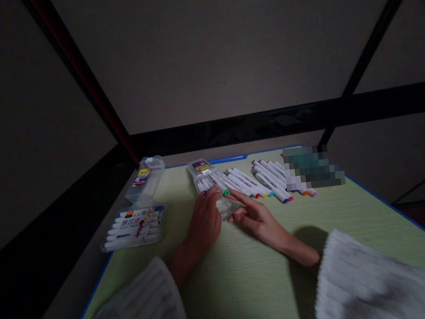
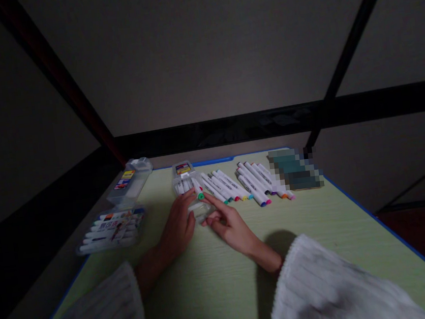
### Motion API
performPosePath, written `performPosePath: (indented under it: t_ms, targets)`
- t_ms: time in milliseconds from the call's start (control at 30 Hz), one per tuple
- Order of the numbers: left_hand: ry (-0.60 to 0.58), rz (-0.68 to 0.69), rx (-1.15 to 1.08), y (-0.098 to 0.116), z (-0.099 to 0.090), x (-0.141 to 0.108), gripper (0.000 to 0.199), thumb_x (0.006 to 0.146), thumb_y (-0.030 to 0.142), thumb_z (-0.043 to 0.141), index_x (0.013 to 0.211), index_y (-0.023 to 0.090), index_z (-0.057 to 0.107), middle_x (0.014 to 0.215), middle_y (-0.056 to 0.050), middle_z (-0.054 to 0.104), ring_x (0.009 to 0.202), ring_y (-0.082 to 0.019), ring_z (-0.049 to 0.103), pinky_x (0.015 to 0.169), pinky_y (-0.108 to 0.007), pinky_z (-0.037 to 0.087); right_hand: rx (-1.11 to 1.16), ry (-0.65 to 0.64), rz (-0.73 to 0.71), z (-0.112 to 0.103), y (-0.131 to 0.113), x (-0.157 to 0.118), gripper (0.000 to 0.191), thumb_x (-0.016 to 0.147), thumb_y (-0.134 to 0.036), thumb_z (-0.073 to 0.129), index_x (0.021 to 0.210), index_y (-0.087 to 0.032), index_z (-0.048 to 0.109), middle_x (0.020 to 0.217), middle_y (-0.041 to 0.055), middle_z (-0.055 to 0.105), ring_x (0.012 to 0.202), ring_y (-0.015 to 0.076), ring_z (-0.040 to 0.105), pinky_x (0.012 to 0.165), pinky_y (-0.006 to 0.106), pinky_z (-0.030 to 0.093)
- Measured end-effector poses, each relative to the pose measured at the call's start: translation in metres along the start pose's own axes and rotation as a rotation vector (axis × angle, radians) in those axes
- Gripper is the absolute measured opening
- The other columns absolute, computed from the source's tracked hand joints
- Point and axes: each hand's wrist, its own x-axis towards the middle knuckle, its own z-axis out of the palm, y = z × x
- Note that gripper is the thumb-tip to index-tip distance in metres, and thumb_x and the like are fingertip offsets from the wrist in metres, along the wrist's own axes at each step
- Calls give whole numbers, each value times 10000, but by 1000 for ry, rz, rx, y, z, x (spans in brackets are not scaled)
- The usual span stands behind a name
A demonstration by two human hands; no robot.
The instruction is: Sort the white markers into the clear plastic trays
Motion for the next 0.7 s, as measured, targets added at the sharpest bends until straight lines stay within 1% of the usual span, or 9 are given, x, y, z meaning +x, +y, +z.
performPosePath:
  t_ms: [100, 167, 367, 500, 700]
  targets:
    - [-35, -38, -53, -1, 3, 0, 495, 749, 10, 330, 1234, 109, 330, 1298, -165, 414, 1258, -206, 338, 1048, -447, 302, 40, 18, 32, 1, 2, 2, 604, 742, -176, 540, 1315, -246, 364, 1232, 96, 513, 736, 120, 589, 692, 271, 451]
    - [-51, -68, -93, -1, 5, 1, 518, 755, 20, 327, 1264, 114, 304, 1317, -165, 391, 1268, -209, 322, 1048, -437, 310, 53, 21, 45, 1, 3, 3, 622, 733, -179, 549, 1320, -252, 357, 1286, 101, 468, 735, 119, 591, 685, 270, 458]
    - [-93, -141, -141, 0, 7, 4, 541, 770, 36, 316, 1304, 105, 267, 1356, -168, 333, 1297, -213, 270, 1072, -428, 276, 45, 5, 53, 1, 3, 5, 648, 721, -173, 557, 1326, -272, 348, 1327, 101, 429, 714, 106, 588, 676, 263, 466]
    - [-112, -155, -157, 1, 8, 6, 563, 771, 42, 315, 1325, 109, 243, 1382, -161, 296, 1308, -215, 249, 1083, -422, 255, 46, -3, 55, 1, 2, 6, 664, 713, -174, 556, 1332, -273, 337, 1356, 108, 387, 715, 107, 595, 673, 262, 468]
    - [-119, -153, -165, 1, 9, 7, 567, 774, 50, 306, 1334, 98, 227, 1388, -161, 277, 1312, -215, 235, 1091, -414, 234, 43, -8, 75, 2, 1, 6, 689, 689, -152, 543, 1334, -274, 334, 1370, 108, 367, 657, 87, 592, 586, 222, 448]
